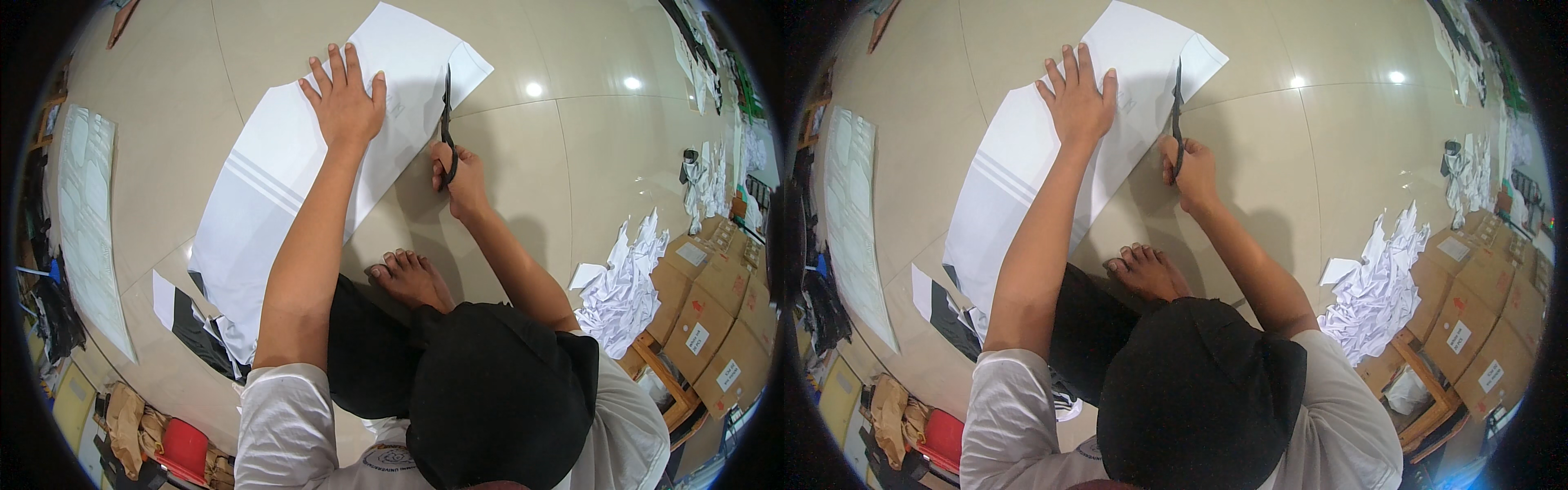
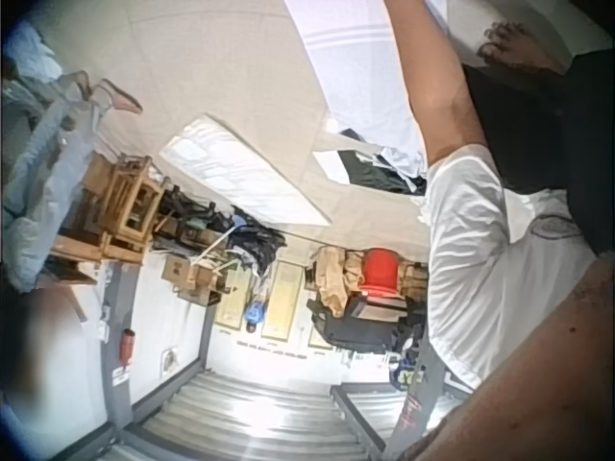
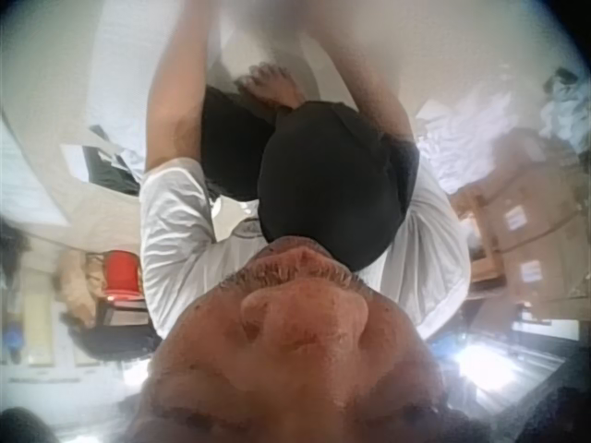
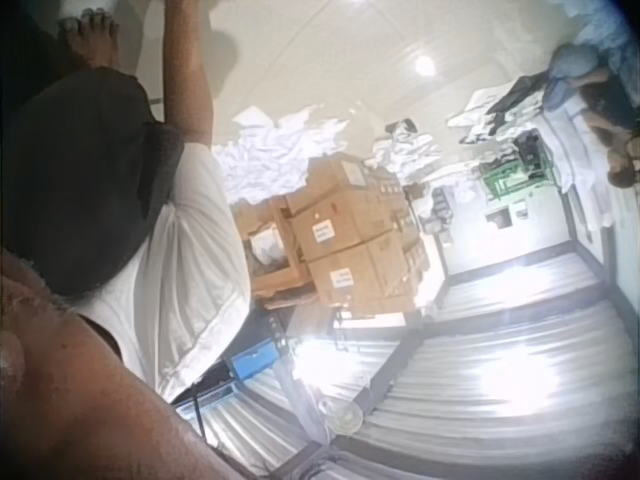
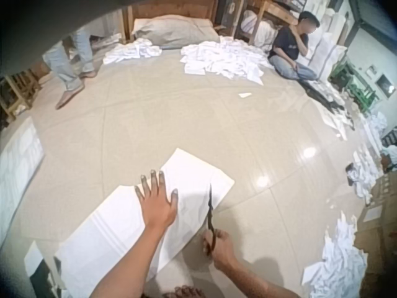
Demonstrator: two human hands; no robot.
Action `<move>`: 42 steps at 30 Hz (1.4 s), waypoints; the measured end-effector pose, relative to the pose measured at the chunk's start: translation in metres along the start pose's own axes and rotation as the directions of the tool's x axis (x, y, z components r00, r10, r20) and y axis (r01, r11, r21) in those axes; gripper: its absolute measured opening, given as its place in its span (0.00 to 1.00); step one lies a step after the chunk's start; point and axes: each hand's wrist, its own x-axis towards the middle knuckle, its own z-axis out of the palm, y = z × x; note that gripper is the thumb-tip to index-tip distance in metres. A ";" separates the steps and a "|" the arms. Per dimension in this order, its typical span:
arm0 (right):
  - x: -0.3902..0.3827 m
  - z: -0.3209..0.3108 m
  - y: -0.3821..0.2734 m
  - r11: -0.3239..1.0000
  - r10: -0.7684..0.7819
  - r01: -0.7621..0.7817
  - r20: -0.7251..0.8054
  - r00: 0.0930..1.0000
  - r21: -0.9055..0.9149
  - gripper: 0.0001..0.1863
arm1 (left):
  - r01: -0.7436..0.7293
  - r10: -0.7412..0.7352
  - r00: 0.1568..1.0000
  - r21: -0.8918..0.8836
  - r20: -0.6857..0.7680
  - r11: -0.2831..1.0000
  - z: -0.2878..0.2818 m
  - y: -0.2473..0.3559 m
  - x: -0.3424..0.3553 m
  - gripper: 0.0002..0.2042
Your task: The person sits on the floor and uses scissors to cut a white paper template, then places a dark fabric piece on the template and cuts the fabric to match the shape. The person handles the paper and fabric pieces, adjusting them on the floor during the process.
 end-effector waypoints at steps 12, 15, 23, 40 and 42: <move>0.007 0.008 0.001 0.999 -0.019 0.019 -0.006 1.000 0.034 0.17 | 0.000 0.000 1.000 -0.011 -0.005 1.000 0.000 0.000 0.000 0.37; 0.007 0.012 0.003 0.999 -0.022 0.022 -0.022 1.000 0.036 0.16 | 0.002 -0.002 1.000 -0.018 -0.009 1.000 0.001 0.000 0.001 0.37; 0.006 0.020 0.007 0.998 -0.030 0.032 -0.029 0.999 0.059 0.16 | 0.007 -0.007 1.000 -0.016 -0.004 1.000 0.001 -0.001 0.001 0.37; 0.006 0.034 0.000 0.987 -0.023 0.027 -0.027 0.999 0.158 0.16 | 0.006 -0.006 1.000 0.001 0.001 1.000 0.002 -0.001 0.001 0.37; 0.008 0.034 -0.001 0.987 -0.025 0.028 -0.022 0.999 0.159 0.16 | 0.007 -0.007 1.000 -0.004 0.003 1.000 0.002 0.000 0.001 0.37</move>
